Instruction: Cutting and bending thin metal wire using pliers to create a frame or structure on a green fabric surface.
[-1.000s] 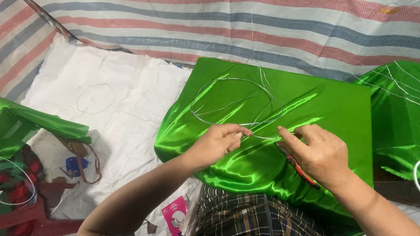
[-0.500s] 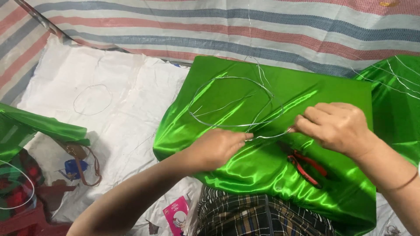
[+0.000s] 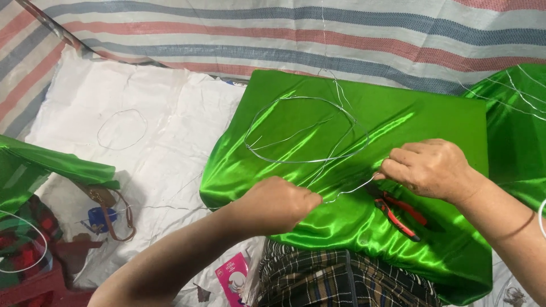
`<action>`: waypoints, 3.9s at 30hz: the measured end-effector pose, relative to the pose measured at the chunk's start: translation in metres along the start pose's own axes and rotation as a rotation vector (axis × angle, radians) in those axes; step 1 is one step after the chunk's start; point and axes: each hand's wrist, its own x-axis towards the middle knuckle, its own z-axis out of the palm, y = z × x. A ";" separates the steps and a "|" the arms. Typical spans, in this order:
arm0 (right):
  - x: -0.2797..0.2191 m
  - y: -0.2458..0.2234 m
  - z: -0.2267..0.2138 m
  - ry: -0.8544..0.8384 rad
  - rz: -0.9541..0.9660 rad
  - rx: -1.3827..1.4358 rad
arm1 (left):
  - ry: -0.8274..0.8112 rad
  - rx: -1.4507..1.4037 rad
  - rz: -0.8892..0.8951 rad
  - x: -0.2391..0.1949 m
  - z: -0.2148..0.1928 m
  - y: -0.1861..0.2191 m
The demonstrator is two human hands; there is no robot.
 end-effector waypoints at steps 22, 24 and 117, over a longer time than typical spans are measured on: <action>-0.131 -0.132 0.070 -0.028 0.598 -0.035 | 0.553 -0.426 -0.624 0.058 0.082 -0.005; -0.109 -0.130 0.059 0.103 0.573 0.003 | 0.573 -0.336 -0.615 0.061 0.086 -0.001; -0.049 -0.172 0.047 -0.569 1.290 1.136 | 0.787 -0.275 -0.514 0.046 0.075 0.049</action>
